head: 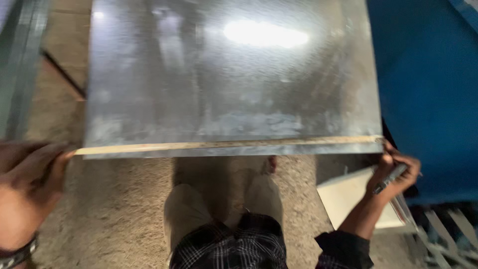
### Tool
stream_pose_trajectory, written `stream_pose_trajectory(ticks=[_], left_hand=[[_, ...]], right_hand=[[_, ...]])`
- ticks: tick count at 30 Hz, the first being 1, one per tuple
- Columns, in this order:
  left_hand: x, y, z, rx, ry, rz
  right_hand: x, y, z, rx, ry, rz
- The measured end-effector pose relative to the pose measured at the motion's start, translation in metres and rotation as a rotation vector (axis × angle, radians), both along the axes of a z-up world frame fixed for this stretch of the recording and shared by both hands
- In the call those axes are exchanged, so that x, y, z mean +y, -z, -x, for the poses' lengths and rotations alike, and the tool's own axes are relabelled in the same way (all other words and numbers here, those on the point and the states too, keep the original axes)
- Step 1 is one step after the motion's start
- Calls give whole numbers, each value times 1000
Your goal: The person measures and marks multiple large metal sheets using a metal ruler and a black marker. They align the ruler along the edges and across the surface, making precise marks at specific intervals. The person occasionally shifts the sheets to access different areas for measurement.
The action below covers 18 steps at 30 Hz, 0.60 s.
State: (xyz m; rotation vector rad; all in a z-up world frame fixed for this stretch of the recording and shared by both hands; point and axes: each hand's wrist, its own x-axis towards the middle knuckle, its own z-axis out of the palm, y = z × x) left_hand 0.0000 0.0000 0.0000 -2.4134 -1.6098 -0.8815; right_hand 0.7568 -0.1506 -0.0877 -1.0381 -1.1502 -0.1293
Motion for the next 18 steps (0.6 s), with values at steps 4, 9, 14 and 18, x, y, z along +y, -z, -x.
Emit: stream_pose_trajectory(ticks=[4, 9, 14, 18], left_hand=[[4, 0, -44, -167, 39, 167], [22, -8, -93, -173, 137, 216], [33, -34, -132, 99, 180, -39], [36, -33, -140, 9, 161, 45]], right_hand=[[7, -30, 24, 129, -8, 23], [18, -56, 22, 268, -4, 140], [25, -68, 18, 222, 54, 235], [28, -66, 12, 225, 26, 236]])
